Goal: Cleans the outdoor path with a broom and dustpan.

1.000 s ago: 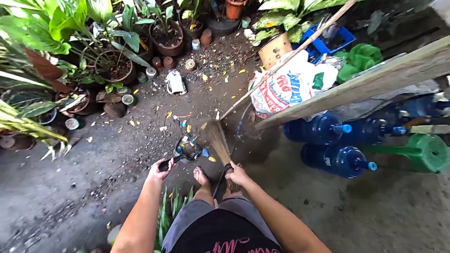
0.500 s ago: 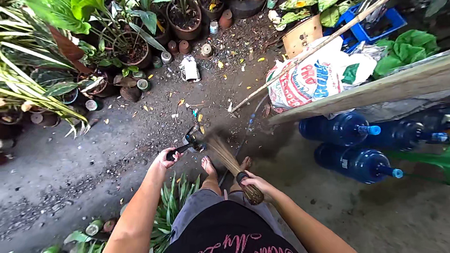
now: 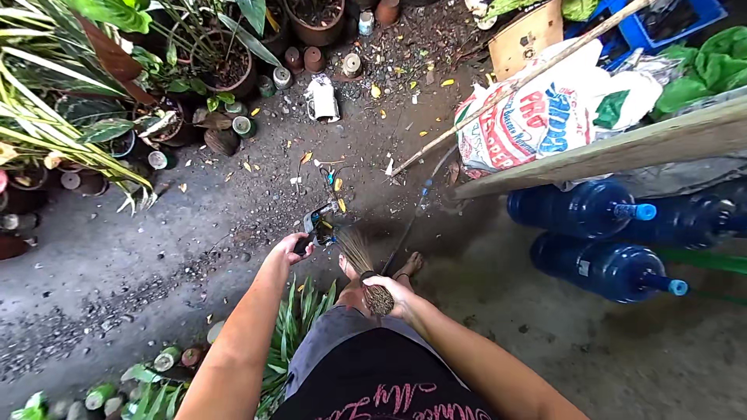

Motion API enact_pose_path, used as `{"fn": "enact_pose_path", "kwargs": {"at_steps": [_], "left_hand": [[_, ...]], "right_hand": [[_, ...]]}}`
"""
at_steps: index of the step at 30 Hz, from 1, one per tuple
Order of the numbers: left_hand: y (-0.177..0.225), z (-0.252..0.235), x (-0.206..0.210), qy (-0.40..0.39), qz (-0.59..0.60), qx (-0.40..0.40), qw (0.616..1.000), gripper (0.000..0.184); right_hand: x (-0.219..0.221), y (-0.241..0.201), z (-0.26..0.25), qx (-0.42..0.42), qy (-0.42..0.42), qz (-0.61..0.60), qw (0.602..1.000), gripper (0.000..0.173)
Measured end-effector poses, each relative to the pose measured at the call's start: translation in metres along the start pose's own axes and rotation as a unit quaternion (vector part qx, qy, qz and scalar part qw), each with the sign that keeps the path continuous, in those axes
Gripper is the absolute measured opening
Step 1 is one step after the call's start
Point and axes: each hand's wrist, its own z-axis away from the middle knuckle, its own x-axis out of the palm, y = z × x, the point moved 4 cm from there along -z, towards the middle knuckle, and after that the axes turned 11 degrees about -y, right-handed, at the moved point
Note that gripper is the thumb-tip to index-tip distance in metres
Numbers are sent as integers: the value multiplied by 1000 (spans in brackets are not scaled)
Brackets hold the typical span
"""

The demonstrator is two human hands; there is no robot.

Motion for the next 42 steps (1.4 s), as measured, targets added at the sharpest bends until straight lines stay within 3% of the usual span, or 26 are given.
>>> {"fn": "enact_pose_path", "kwargs": {"at_steps": [3,6,12,15,20,23,26,29,33,35,40,42], "left_hand": [[2,-1,-7,-6,3,2,1000,15],[2,0,-16,-11,15,2,1000,16],[3,-1,-23,-14,24,0,1000,15],[4,-3,-21,-14,29,1,999,16],[6,-7,-25,-27,36,8,999,15],[6,-6,-27,-37,27,23,999,16],[5,-7,-36,-40,36,22,998,18],[6,-5,-41,-42,40,17,998,19],[6,-1,-49,-44,47,19,998,20],[7,0,-51,-42,57,27,997,20],[2,-6,-48,-22,93,37,995,14],[2,-7,-44,-17,89,33,995,14]], "right_hand": [[-10,0,31,8,-41,5,999,21],[-16,1,65,-7,-3,-12,1000,25],[-18,13,58,-130,204,32,970,86],[-26,-3,24,-129,234,31,963,96],[-24,-27,10,-56,122,68,989,71],[-40,-28,33,-31,52,85,995,66],[-50,-17,67,-28,17,47,998,46],[-53,6,92,-59,59,-15,996,54],[-46,29,110,-118,195,-139,964,20],[-62,33,106,-138,239,-172,945,19],[-142,28,60,-128,262,-220,931,28],[-147,22,50,-111,239,-235,936,29]]}}
